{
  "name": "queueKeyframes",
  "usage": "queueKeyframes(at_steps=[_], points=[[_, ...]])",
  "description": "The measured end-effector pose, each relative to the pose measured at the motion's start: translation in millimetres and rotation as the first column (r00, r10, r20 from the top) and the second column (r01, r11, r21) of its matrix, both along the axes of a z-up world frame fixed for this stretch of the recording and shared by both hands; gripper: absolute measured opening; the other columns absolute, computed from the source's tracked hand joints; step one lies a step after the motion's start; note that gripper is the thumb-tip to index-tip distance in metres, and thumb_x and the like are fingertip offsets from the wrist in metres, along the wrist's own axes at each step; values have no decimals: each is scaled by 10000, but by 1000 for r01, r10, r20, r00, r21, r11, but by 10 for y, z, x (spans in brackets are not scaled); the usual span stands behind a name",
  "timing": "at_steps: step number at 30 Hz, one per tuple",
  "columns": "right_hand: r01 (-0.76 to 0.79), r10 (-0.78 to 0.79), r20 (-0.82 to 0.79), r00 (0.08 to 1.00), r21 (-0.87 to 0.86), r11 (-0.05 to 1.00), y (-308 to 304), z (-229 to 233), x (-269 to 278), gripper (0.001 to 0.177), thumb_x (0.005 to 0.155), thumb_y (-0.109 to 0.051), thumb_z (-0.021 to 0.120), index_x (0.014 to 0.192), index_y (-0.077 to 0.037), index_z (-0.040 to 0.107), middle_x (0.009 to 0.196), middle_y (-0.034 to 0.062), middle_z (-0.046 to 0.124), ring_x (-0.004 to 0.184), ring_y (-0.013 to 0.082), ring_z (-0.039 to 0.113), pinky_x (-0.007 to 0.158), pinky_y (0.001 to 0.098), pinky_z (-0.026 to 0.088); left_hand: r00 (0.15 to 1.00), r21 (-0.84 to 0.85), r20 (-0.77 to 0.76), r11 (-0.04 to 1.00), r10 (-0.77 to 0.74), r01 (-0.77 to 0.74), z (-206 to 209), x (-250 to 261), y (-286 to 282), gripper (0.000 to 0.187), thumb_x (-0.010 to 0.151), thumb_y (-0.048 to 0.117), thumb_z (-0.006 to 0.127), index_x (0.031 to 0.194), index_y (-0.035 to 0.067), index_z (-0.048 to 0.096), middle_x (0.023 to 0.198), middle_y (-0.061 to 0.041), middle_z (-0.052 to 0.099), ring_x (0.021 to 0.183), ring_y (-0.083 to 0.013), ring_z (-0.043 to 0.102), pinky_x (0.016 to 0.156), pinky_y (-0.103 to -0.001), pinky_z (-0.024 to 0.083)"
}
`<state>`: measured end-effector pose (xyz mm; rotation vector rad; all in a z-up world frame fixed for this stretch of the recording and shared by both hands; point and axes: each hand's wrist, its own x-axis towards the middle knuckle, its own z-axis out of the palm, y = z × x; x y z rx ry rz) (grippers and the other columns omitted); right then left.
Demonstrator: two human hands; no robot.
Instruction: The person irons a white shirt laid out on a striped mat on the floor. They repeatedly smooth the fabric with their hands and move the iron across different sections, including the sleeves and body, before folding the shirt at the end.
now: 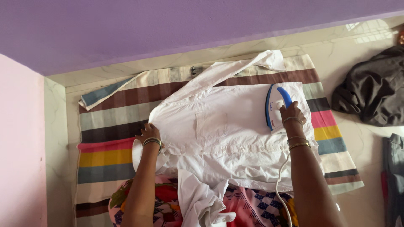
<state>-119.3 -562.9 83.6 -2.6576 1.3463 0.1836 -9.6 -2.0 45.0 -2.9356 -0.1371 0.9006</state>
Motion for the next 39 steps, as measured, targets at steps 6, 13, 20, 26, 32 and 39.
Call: queueKeyframes(at_steps=[6,13,20,26,32,39], points=[[93,-92,39,995,-25,995,-337,-6,141,592,957,-517,630,1327,-68,522,1208,258,691,1121,456,659,919,577,510,1000,6,-8,1000,1,-1,11,-19,-15,1393,566,334,1042,1611,44,168,1615,-117,260,1496,-358,325,1167,-657,288],[112,-102,168,981,-50,992,-634,-86,176,570,955,-472,680,1301,-35,560,1224,271,691,1133,465,661,948,558,511,1000,36,-30,999,3,-2,50,-7,-25,1402,573,335,1041,1616,41,151,1616,-127,247,1496,-366,318,1163,-660,289],[171,-173,102,980,28,985,-575,73,-146,602,950,-504,667,1316,-45,534,1239,246,693,1162,457,648,990,567,472,999,20,-33,1000,3,-2,55,2,-27,1418,575,338,1044,1618,52,127,1615,-119,246,1504,-361,302,1164,-649,287],[203,-199,139,970,-14,979,-651,19,-79,600,918,-482,705,1315,-61,547,1258,267,673,1168,485,627,983,577,468,999,22,-41,1000,12,-11,38,8,-23,1419,572,354,1040,1617,40,134,1606,-106,273,1508,-344,314,1187,-638,282],[215,-203,150,968,-64,975,-1044,-137,78,629,929,-490,706,1321,-28,538,1216,291,680,1128,484,646,939,574,497,999,21,-49,1000,16,-15,106,-11,-54,1403,582,325,1042,1610,54,126,1623,-101,238,1517,-339,287,1180,-646,281],[-78,79,29,996,-53,996,-1537,-125,-237,571,926,-398,718,1400,-137,538,1233,245,696,1157,462,642,955,575,503,1000,38,-25,999,0,1,-5,35,-17,1403,569,324,1045,1618,61,152,1624,-107,247,1501,-344,312,1171,-653,285]])
